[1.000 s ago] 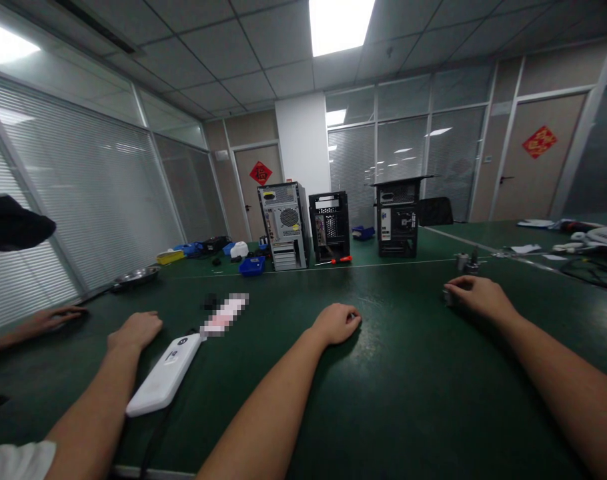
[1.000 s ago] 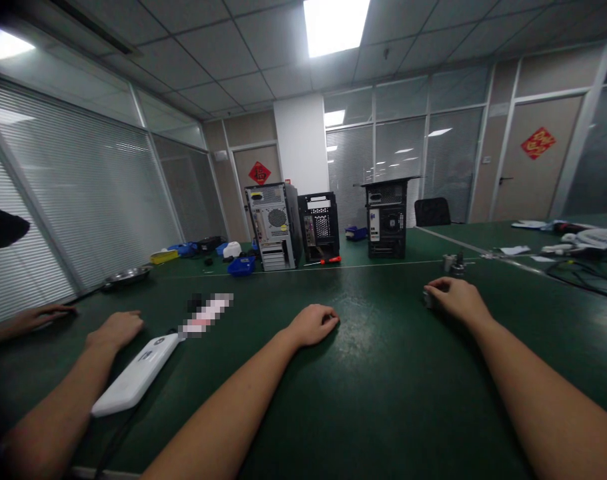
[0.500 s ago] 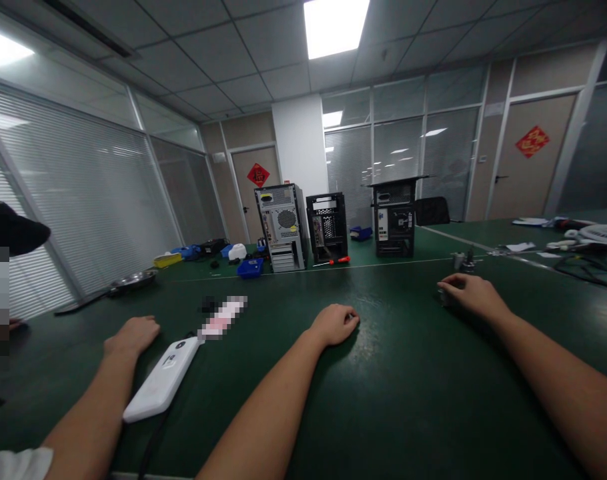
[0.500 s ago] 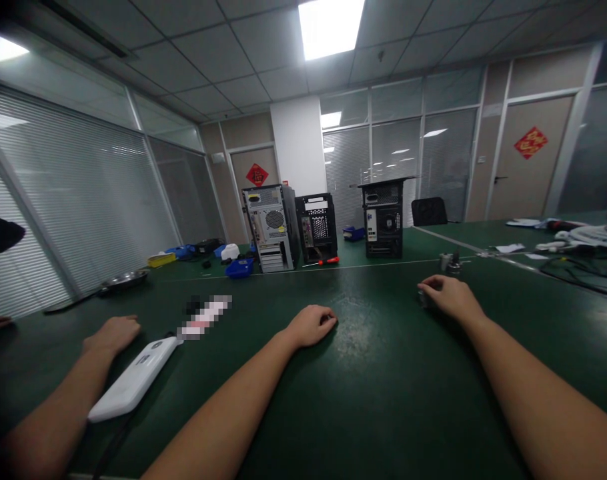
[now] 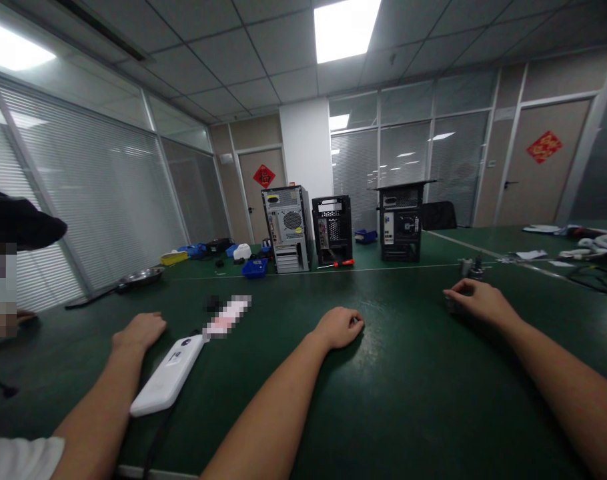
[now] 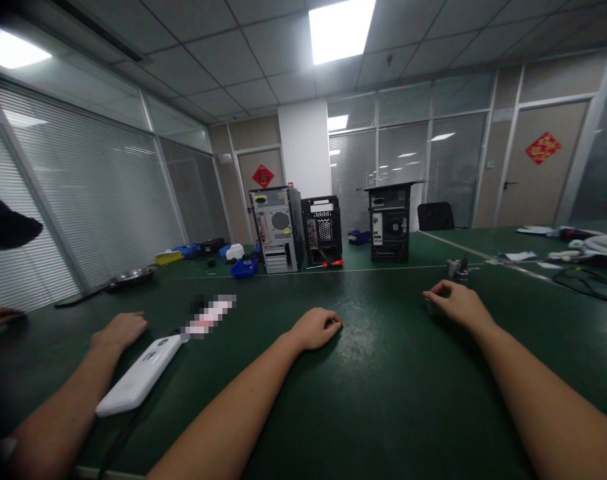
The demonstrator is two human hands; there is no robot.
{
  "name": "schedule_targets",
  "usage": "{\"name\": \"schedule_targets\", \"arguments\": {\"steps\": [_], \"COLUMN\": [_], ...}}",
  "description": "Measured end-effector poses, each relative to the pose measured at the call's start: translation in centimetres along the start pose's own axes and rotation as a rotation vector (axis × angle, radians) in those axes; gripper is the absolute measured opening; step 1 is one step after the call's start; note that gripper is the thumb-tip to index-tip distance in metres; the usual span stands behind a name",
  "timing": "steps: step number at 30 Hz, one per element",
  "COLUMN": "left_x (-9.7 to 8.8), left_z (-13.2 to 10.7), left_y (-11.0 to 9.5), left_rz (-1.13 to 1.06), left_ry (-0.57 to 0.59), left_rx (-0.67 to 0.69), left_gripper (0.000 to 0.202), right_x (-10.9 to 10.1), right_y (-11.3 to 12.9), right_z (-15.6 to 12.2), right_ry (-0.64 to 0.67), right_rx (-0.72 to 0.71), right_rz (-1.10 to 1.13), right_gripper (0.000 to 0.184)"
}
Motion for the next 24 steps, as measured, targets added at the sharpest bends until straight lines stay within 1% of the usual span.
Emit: {"name": "schedule_targets", "arguments": {"steps": [6,11,17,24], "left_x": [0.03,-0.08,-0.29,-0.63], "left_z": [0.06,-0.01,-0.25,-0.57], "left_y": [0.06,0.03,-0.11,-0.39], "left_rz": [-0.008,-0.055,-0.113,-0.111], "left_ry": [0.009,0.019,0.023,0.03], "left_rx": [-0.008,-0.037,-0.097,-0.115], "left_gripper": [0.029,0.028,0.025,0.024], "right_x": [-0.19,-0.08,0.01,0.41], "right_y": [0.39,0.36,0.87,0.83], "right_z": [-0.35,-0.25,-0.39,-0.42], "right_ry": [0.004,-0.001,-0.038,0.008], "right_rx": [-0.007,-0.03,-0.107,-0.097], "right_rz": [-0.048,-0.082,-0.089,-0.055], "right_gripper": [0.042,0.045,0.043,0.042]}}
Point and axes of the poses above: each hand's wrist, its own z-axis towards the middle knuckle, its own x-axis out of the palm, y = z × x, the point moved 6 cm from there along z, towards the middle knuckle, and after that the axes turned 6 degrees about z, right-handed, at the moved point
